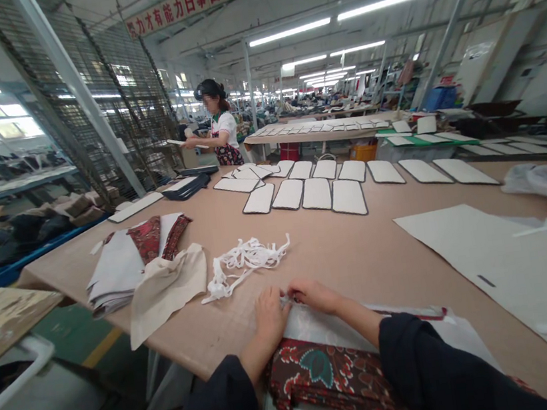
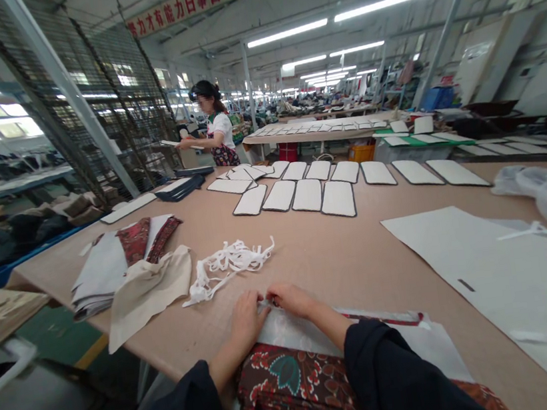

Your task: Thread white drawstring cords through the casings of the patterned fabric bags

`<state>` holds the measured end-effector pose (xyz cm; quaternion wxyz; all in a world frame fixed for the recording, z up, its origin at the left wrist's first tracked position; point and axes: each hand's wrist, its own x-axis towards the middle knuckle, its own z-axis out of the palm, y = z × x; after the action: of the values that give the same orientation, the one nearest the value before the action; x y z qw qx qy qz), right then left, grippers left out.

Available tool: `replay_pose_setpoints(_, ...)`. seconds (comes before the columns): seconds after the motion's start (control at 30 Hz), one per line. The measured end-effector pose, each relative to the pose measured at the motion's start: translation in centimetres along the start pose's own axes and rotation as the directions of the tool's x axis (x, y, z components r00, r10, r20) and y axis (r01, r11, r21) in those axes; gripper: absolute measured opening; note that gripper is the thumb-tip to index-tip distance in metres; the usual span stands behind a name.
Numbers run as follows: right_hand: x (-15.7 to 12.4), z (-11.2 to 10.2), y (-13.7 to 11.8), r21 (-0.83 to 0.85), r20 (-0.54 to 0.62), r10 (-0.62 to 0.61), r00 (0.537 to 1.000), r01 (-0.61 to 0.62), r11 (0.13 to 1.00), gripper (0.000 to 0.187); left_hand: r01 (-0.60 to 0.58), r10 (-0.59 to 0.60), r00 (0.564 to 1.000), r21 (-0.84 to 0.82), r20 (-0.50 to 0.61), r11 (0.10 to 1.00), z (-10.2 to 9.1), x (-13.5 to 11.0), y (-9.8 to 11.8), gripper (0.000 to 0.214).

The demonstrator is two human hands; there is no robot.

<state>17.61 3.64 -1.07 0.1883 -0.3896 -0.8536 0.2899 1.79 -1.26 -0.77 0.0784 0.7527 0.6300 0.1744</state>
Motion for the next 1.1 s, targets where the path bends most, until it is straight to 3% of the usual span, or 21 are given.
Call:
replay_pose_setpoints(0.23, 1.2, -0.6, 0.1, -0.080, 0.072, 0.058, 0.996, -0.053, 0.995, 0.018, -0.307, 0.288, 0.951, 0.215, 0.117, 0.927, -0.3, -0.1, 0.4, 0.018)
replay_pose_setpoints(0.43, 2.6, -1.3, -1.0, -0.222, 0.216, 0.161, 0.963, -0.113, 0.969, 0.018, -0.443, 0.394, 0.893, 0.268, 0.217, 0.855, -0.7, -0.4, 1.1, 0.025)
replay_pose_setpoints(0.8, 3.3, -1.9, -1.2, -0.243, 0.249, 0.263, 0.932, -0.203, 0.949, 0.014, -0.369, 0.319, 0.915, 0.194, 0.247, 0.909, -1.2, -0.1, 1.2, 0.028)
replay_pose_setpoints(1.1, 3.8, -1.9, -1.8, -0.294, 0.253, 0.263, 0.931, -0.185, 0.938, 0.014, -0.366, 0.324, 0.915, 0.157, 0.239, 0.917, -1.1, -0.1, 1.2, 0.030)
